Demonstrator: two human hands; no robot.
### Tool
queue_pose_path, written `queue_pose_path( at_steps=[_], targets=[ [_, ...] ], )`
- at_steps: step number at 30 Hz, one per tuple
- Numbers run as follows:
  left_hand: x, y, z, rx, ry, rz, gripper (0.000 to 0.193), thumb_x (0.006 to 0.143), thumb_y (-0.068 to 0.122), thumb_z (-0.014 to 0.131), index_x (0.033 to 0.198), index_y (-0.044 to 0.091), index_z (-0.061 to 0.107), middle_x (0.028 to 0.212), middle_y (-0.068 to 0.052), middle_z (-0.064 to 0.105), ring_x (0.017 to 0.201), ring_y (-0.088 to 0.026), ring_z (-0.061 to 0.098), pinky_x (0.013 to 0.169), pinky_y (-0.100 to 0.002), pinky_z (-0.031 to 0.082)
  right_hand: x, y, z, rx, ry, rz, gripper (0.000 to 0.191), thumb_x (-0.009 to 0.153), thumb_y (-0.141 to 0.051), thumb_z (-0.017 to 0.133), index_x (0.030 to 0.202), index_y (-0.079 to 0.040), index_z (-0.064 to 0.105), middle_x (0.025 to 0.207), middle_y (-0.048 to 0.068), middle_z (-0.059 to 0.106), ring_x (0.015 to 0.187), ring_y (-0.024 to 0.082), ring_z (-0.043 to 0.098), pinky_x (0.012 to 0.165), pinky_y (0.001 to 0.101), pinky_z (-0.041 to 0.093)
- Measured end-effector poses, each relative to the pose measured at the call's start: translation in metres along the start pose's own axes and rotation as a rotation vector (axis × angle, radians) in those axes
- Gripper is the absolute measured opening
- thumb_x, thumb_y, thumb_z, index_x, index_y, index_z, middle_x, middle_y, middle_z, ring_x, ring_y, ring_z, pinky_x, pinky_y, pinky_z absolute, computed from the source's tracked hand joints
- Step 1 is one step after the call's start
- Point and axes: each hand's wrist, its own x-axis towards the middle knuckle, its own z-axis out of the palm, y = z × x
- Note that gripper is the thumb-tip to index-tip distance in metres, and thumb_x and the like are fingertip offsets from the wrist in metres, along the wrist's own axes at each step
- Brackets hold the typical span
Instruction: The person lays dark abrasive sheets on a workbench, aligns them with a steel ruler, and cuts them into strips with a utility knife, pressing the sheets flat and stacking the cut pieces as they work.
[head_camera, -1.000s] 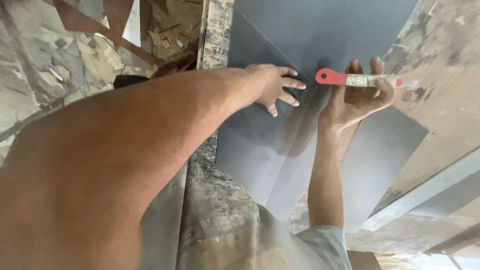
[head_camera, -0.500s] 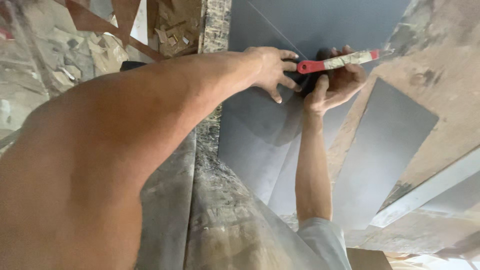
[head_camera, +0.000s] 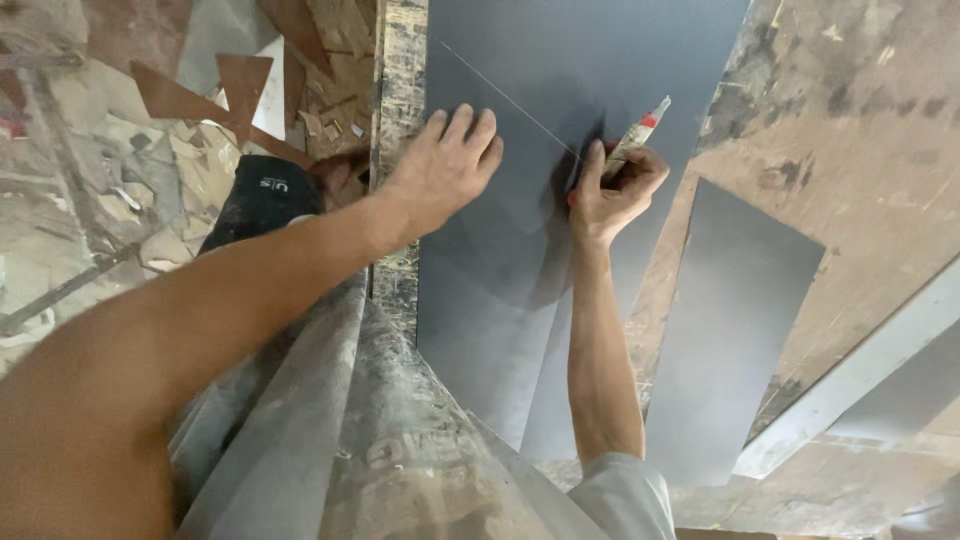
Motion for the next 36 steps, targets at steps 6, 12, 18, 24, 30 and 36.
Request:
queue_pose_path(
  at_steps=[6,12,18,24,30,36],
  targets=[
    [0.005,0.023,-0.003,-0.121,-0.007,-0.327,0.083,0.072,0.013,0.080,0.146,0.000,0.046,0.153,-0.033,0.034,0.139,-0.046,0.038,0.117,-0.055,0.034,0.007,-0.010,0.012,-0.342,-0.081,-0.117,0.043,0.093,-0.006,0.086,0.114,-0.005,0.048,0.095,0.010,0.060,0.076,0.022,0.061,0.069,0.0359,0.053],
    [0.009,0.036,-0.014,-0.307,-0.127,-0.428,0.103,0.072,0.021,0.083,0.153,-0.012,0.031,0.158,-0.040,0.017,0.149,-0.054,0.020,0.118,-0.062,0.028,0.008,-0.011,0.014,-0.373,-0.101,-0.135,0.036,0.094,-0.005,0.082,0.115,-0.005,0.051,0.095,0.011,0.062,0.076,0.025,0.065,0.070,0.0386,0.055],
    [0.027,0.047,-0.006,-0.171,-0.116,-0.468,0.095,0.079,0.013,0.078,0.155,-0.011,0.027,0.158,-0.044,0.012,0.147,-0.060,0.018,0.112,-0.072,0.033,0.016,-0.029,0.005,-0.130,-0.170,-0.075,0.031,0.105,-0.003,0.067,0.129,-0.003,0.048,0.103,0.011,0.061,0.081,0.020,0.062,0.072,0.0373,0.054],
    [0.027,0.045,-0.009,-0.154,-0.296,-0.380,0.097,0.078,0.011,0.076,0.157,-0.012,0.025,0.155,-0.047,0.011,0.143,-0.064,0.016,0.106,-0.075,0.033,0.066,-0.068,0.016,-0.108,-0.720,0.054,0.041,0.102,-0.009,0.061,0.140,0.001,0.047,0.104,0.018,0.068,0.083,0.028,0.070,0.069,0.0397,0.059],
    [0.028,0.043,-0.010,-0.214,-0.284,-0.400,0.092,0.080,0.014,0.074,0.156,-0.010,0.027,0.156,-0.044,0.015,0.144,-0.062,0.018,0.107,-0.075,0.036,0.115,-0.084,0.095,-0.421,-1.093,-0.264,0.028,0.109,-0.024,0.053,0.119,0.003,0.053,0.085,0.027,0.069,0.075,0.049,0.066,0.064,0.0571,0.051],
    [0.026,0.044,-0.008,-0.199,-0.200,-0.420,0.086,0.083,0.017,0.072,0.154,-0.011,0.032,0.155,-0.042,0.021,0.144,-0.060,0.024,0.104,-0.074,0.041,0.115,-0.095,0.123,-0.795,-1.182,-0.319,0.043,0.113,-0.043,0.041,0.101,-0.004,0.054,0.068,0.025,0.067,0.064,0.049,0.067,0.057,0.0579,0.053]
  ],
)
